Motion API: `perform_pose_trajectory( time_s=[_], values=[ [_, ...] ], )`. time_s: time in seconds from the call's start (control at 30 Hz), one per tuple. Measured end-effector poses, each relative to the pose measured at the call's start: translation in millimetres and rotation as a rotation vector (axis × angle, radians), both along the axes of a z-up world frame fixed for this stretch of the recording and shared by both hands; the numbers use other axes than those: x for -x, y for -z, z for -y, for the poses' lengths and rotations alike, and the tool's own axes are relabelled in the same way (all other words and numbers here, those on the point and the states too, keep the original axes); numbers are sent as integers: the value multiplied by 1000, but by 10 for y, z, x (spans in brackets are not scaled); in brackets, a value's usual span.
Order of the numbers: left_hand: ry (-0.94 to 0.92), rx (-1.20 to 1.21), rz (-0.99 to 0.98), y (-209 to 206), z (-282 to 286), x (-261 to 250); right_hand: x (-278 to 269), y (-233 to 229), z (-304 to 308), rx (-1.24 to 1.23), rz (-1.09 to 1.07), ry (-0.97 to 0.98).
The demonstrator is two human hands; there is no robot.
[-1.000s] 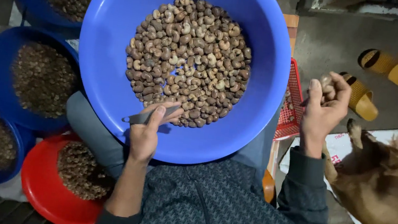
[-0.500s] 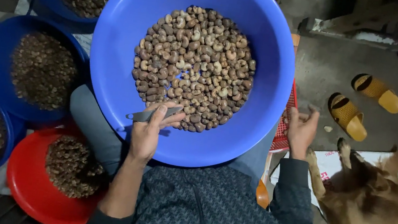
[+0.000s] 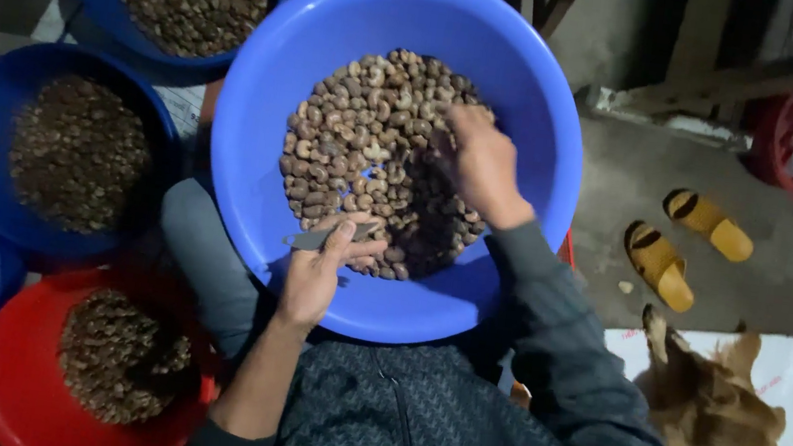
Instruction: Manually cracking and peeling nuts one by one using a small hand tool while sitting on the floor.
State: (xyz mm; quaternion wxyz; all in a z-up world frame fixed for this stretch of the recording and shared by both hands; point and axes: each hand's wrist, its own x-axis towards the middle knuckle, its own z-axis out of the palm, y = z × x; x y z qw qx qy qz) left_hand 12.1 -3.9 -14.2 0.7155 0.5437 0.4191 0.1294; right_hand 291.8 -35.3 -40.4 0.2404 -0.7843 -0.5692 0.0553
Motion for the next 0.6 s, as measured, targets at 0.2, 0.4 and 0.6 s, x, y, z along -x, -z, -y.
perform_pose_trajectory(
  time_s=[0.2,0.4,0.6],
  values=[
    [-115,27,213,195,78,43,256,835,-191,-41,431,-29],
    [-151,-9,238,186,66,6,416,653,46,267,5,-22],
    [-132,-160,228,85,47,-1,793,-485,409,251,-902,-9]
  ],
)
